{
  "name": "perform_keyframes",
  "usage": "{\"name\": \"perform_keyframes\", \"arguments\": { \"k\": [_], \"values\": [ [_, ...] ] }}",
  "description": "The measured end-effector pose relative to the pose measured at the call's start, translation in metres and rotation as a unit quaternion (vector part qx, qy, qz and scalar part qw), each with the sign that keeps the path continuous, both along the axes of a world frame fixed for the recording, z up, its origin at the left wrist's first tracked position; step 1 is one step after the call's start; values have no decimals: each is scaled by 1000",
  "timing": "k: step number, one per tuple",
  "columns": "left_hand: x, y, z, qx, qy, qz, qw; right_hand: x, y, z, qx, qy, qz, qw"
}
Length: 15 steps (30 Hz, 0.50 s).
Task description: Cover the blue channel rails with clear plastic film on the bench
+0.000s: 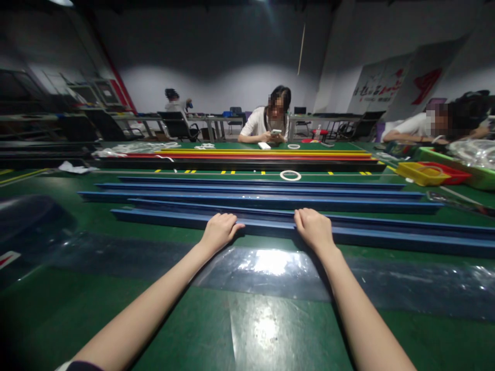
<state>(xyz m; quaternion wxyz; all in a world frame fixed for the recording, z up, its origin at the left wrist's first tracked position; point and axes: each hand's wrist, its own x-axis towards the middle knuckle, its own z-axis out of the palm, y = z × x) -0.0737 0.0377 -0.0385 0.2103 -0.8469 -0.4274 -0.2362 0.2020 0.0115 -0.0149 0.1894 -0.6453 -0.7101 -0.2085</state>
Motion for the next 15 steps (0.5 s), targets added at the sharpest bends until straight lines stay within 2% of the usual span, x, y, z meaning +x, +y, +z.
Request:
{"name": "perform_keyframes", "arguments": {
  "k": [3, 7, 11, 15],
  "values": [
    [0, 0, 0, -5, -1, 1, 1000, -29, 3, 1, 42, -12, 57, 997],
    [0, 0, 1, -8, 1, 3, 1000, -55, 6, 1, 52, -9, 87, 995],
    [0, -1, 1, 0, 4, 0, 1000, -62, 7, -6, 46, -5, 101, 994],
    [0, -2, 0, 4, 11, 4, 1000, -60, 11, -11, 30, 5, 75, 997]
  ]
}}
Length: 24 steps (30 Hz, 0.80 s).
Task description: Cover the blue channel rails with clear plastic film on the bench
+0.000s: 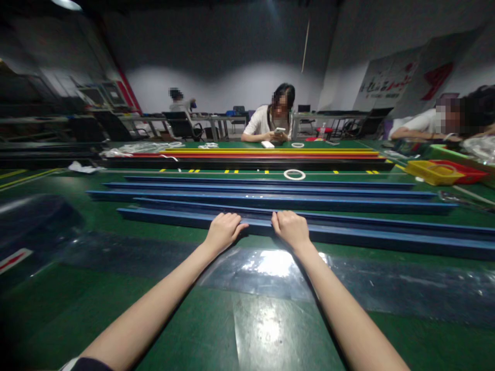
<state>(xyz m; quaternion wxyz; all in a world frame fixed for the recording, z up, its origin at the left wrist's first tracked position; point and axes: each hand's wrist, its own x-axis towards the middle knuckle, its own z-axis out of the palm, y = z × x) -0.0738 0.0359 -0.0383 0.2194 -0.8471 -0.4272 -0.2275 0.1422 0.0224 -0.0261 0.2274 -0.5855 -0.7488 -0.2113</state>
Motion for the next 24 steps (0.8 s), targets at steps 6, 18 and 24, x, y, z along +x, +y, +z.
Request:
{"name": "perform_keyframes", "arguments": {
  "k": [6, 18, 24],
  "values": [
    [-1, -2, 1, -20, -20, -19, 999, 0, 5, -1, -19, -6, -34, 999],
    [-15, -1, 5, -11, -92, 19, 995, 56, -6, 4, -104, -51, -152, 982],
    [-13, -1, 4, -11, -60, 6, 998, 77, -11, 4, -109, -51, -186, 975]
  ]
}}
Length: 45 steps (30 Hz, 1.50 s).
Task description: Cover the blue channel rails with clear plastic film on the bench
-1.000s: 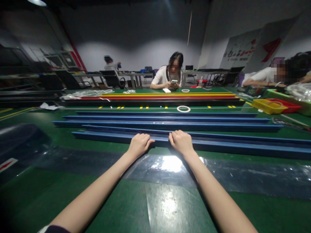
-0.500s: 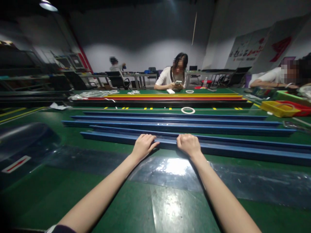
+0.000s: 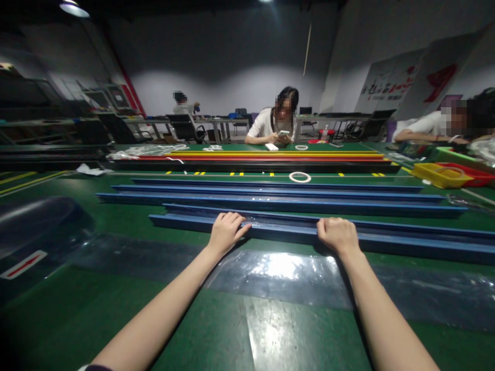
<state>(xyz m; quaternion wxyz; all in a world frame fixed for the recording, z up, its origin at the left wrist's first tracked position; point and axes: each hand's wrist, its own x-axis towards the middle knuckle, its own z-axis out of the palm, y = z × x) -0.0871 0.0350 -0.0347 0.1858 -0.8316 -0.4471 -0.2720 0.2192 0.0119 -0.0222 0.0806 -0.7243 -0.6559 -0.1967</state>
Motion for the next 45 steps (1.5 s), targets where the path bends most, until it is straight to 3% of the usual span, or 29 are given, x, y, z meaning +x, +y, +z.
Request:
{"name": "perform_keyframes", "arguments": {
  "k": [11, 45],
  "values": [
    [0, 1, -1, 7, 28, -26, 999, 6, -2, 0, -18, 17, -30, 999],
    [2, 1, 1, -18, 40, -7, 999, 4, -6, 12, -98, 32, 12, 995]
  ]
}}
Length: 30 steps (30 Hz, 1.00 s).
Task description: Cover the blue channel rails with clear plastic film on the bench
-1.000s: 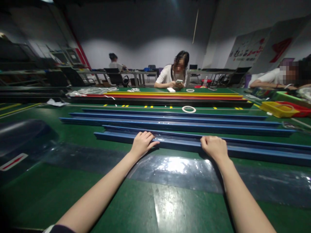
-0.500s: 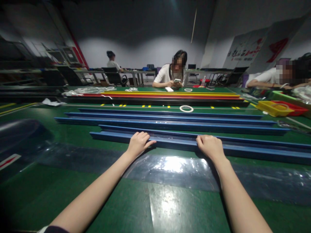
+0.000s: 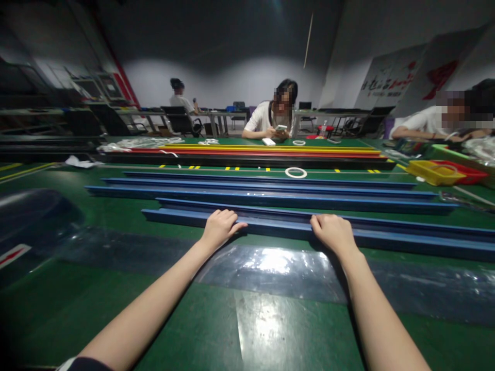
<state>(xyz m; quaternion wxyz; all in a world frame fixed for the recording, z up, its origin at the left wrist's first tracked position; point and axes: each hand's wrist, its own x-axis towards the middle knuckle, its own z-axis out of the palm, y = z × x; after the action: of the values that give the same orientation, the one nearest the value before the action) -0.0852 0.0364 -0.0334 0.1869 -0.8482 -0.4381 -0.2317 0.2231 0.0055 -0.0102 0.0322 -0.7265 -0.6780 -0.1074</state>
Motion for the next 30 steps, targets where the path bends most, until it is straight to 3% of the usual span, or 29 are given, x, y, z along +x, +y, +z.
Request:
{"name": "perform_keyframes", "arguments": {
  "k": [6, 10, 15, 19, 30],
  "values": [
    [0, -1, 1, -2, 1, -1, 1000, 2, 0, -1, 3, 4, 7, 1000],
    [0, -2, 0, -7, -12, -6, 1000, -1, -1, -2, 44, 10, 32, 998],
    [0, -1, -2, -7, -12, 0, 1000, -31, -1, -5, 134, 11, 143, 980],
    [0, -2, -1, -22, -8, 7, 1000, -59, 2, -6, 151, -3, 223, 963],
    [-11, -7, 8, -93, 14, -26, 995, -68, 12, -14, 212, 27, 171, 962]
  ]
}}
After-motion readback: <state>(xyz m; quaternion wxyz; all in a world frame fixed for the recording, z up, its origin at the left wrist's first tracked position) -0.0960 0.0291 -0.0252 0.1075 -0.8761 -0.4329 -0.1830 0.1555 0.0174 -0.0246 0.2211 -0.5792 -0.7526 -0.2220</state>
